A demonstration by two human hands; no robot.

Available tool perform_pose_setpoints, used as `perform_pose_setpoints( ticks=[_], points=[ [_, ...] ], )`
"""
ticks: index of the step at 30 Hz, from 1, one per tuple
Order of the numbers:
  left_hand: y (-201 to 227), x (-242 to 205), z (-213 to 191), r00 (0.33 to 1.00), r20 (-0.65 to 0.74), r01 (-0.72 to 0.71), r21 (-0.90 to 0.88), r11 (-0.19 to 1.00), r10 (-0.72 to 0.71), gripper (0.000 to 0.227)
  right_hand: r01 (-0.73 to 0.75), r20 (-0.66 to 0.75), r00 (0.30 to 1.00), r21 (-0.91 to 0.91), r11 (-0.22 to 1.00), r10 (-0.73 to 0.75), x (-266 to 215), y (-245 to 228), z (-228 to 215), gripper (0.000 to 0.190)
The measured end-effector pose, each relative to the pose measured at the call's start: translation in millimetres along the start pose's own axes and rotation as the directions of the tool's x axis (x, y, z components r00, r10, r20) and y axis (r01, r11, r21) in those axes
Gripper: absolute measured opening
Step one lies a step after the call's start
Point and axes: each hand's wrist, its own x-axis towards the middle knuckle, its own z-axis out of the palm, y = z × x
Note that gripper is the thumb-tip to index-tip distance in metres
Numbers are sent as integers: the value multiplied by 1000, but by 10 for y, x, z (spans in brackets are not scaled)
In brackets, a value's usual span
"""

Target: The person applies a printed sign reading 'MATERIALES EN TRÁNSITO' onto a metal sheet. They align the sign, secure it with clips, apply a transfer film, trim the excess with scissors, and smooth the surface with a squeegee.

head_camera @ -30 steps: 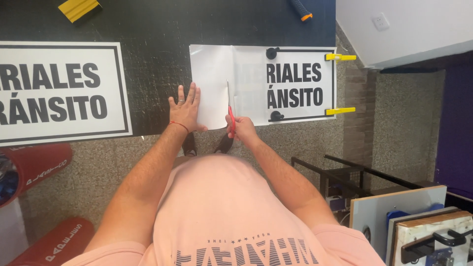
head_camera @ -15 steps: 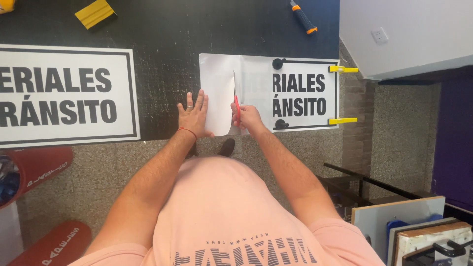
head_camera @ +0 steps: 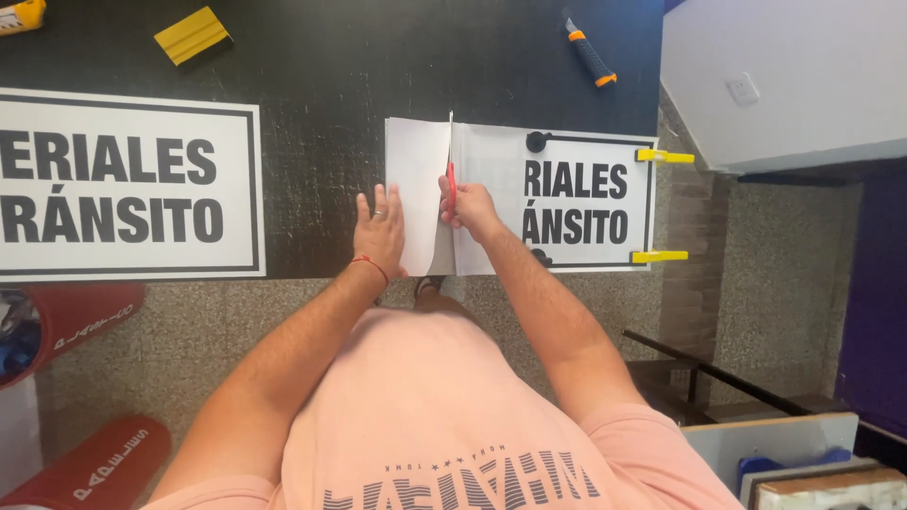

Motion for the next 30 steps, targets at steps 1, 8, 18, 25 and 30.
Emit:
perform_pose_setpoints(
  ticks=[1, 8, 18, 25, 30],
  points=[
    [34, -73, -130, 993, -106, -54, 50, 997, 59, 136, -2, 6, 1000, 20, 1000, 2, -18, -16, -6, 56],
    [295, 558, 228, 962, -111, -253, -40, 967, 248, 165, 1, 66, 998, 103, 995, -7, 434, 456, -92, 59],
    [413, 406, -306, 977, -119, -185, -81, 979, 175, 159, -45, 168, 985, 111, 993, 26, -91, -42, -652, 58],
    [573, 573, -141, 967, -245, -102, -142, 985, 65, 112, -14, 225, 974, 97, 995, -8, -254, 19, -1096, 50],
    [426, 327, -376, 956, -268, 54, -246, 968, -122, 122, -7, 265, 964, 105, 994, -21, -134, 51, -1049, 47]
  ],
)
